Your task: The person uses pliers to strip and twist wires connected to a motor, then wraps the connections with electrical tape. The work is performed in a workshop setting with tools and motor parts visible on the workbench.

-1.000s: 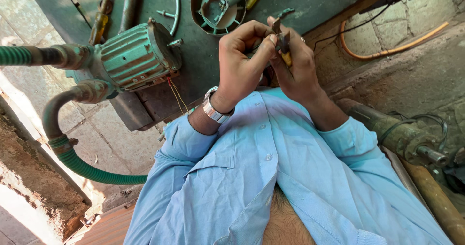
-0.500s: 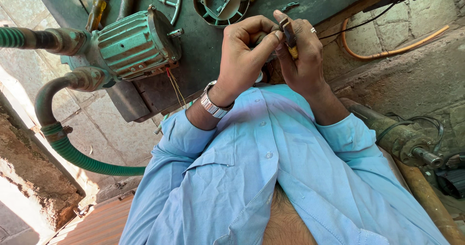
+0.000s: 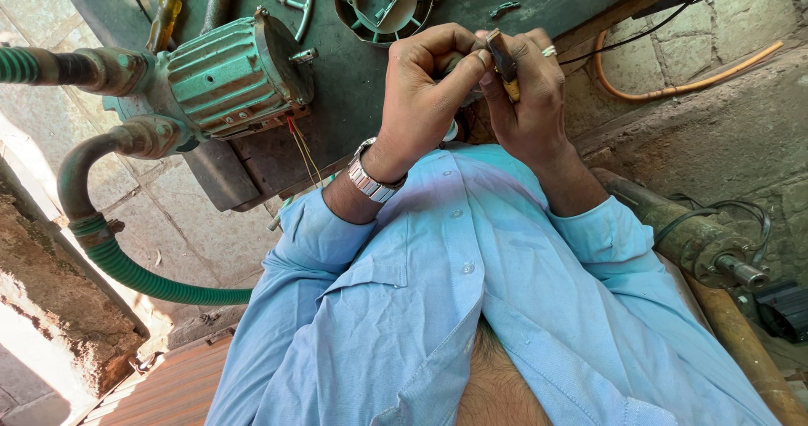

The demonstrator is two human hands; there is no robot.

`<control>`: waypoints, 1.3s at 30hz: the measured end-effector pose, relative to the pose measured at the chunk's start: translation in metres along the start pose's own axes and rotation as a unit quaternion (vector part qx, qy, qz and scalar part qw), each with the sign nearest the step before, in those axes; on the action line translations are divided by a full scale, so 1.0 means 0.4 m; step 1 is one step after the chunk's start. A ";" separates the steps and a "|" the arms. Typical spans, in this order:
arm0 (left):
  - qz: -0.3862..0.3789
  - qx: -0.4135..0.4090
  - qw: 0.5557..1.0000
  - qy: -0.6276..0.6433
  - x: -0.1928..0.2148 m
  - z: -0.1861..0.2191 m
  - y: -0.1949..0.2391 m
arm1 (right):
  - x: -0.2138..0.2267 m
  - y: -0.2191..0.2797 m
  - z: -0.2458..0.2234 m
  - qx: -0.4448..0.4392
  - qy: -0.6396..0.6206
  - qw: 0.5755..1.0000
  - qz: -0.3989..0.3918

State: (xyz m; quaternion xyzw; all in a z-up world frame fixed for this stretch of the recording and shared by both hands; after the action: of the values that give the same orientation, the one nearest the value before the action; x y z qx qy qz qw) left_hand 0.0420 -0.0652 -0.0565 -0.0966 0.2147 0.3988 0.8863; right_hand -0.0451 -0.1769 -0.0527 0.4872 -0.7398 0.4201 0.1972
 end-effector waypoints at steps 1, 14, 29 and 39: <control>0.005 -0.004 1.000 -0.015 -0.001 0.000 -0.001 | -0.001 0.003 0.003 -0.008 -0.013 1.000 -0.001; -0.012 -0.246 0.868 -0.431 -0.068 0.075 0.036 | -0.038 0.053 0.052 -0.205 -0.191 0.951 -0.130; -0.004 0.022 1.000 0.000 0.022 -0.016 -0.006 | -0.017 0.033 0.018 -0.090 -0.118 0.986 -0.076; -0.025 0.107 0.991 0.073 0.020 -0.034 -0.004 | -0.015 0.011 0.011 0.017 -0.032 0.999 -0.005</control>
State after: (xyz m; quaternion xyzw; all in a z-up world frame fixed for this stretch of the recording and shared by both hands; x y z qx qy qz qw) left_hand 0.0437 -0.0657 -0.0723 -0.0359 0.3180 0.3434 0.8830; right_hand -0.0456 -0.1764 -0.0612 0.5070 -0.7360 0.4163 0.1672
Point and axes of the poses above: each hand's wrist, its own y-axis away from the middle knuckle, its own x-axis out of the back of the hand, z = x × y, the point moved 7 cm from there along -y, towards the middle knuckle, and after that the axes turned 12 degrees about y, right-handed, at the moved point
